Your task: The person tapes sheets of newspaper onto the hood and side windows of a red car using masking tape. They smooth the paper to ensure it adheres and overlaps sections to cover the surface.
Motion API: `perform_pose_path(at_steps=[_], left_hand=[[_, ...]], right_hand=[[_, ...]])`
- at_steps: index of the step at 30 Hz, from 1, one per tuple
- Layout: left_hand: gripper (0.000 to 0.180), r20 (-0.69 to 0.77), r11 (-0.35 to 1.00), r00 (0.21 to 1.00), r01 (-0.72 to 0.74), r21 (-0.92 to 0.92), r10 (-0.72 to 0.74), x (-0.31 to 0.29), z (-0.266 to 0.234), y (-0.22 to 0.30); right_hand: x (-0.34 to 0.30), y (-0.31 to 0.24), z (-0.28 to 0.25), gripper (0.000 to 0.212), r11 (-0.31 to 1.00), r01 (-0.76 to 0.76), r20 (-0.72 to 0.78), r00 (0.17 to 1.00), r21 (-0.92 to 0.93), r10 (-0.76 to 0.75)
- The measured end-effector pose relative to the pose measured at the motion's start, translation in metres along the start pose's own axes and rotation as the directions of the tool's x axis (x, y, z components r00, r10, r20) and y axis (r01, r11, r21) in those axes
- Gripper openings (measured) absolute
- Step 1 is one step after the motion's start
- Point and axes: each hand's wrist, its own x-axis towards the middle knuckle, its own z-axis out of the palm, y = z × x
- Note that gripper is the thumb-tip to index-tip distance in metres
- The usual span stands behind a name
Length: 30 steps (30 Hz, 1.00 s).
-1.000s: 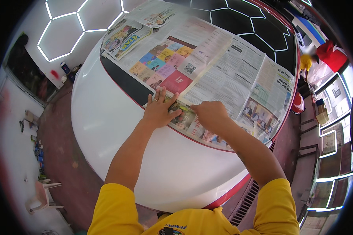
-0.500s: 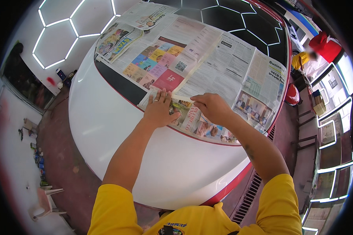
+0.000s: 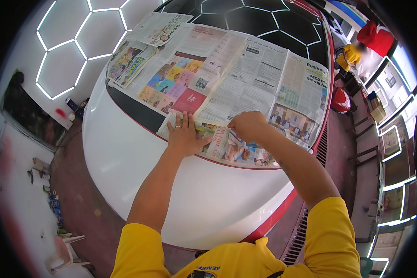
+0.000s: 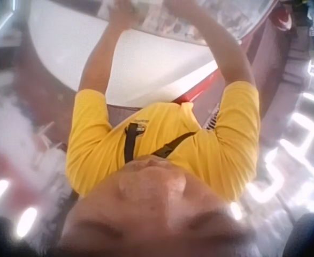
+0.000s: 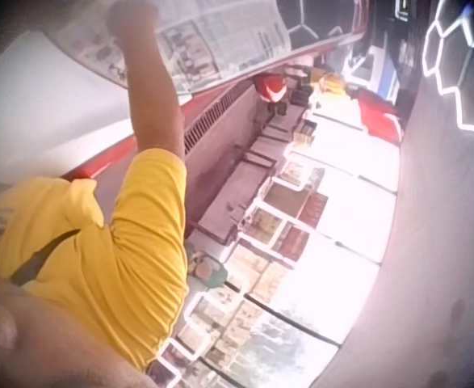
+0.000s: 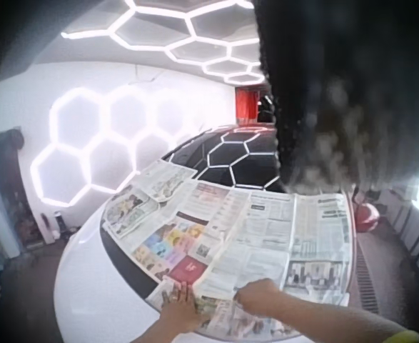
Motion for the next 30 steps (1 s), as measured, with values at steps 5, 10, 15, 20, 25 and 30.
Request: perform_pose_path(at_steps=[5,10,15,20,25,30], left_hand=[[0.124,-0.202,0.982,0.964,-0.184,-0.03,0.174,-0.002,0.031,0.042],[0.117,-0.265,0.943,0.92,-0.32,-0.088,0.288,-0.006,0.037,0.067],[0.114,-0.3,0.935,0.906,-0.341,-0.101,0.298,-0.009,0.038,0.062],[0.109,-0.288,0.929,0.893,-0.37,-0.027,0.347,-0.008,0.036,0.066],[0.112,-0.272,0.928,0.894,-0.372,-0.012,0.355,-0.007,0.033,0.067],[0.115,-0.222,0.929,0.91,-0.368,-0.049,0.349,-0.007,0.032,0.06]], right_hand=[[0.004,-0.002,0.002,0.035,0.999,0.036,-0.012,0.999,-0.041,-0.037],[0.009,0.005,-0.002,0.025,0.996,0.012,0.056,0.998,-0.084,-0.007],[-0.009,0.038,0.006,0.021,0.985,0.058,-0.075,0.996,0.164,-0.046],[-0.014,0.029,0.005,0.02,0.998,0.051,-0.081,0.996,0.024,-0.049],[-0.018,0.022,0.014,0.018,0.992,0.056,-0.251,0.968,0.112,-0.026],[-0.038,-0.007,0.024,0.018,0.989,0.085,-0.191,0.976,-0.122,-0.108]])
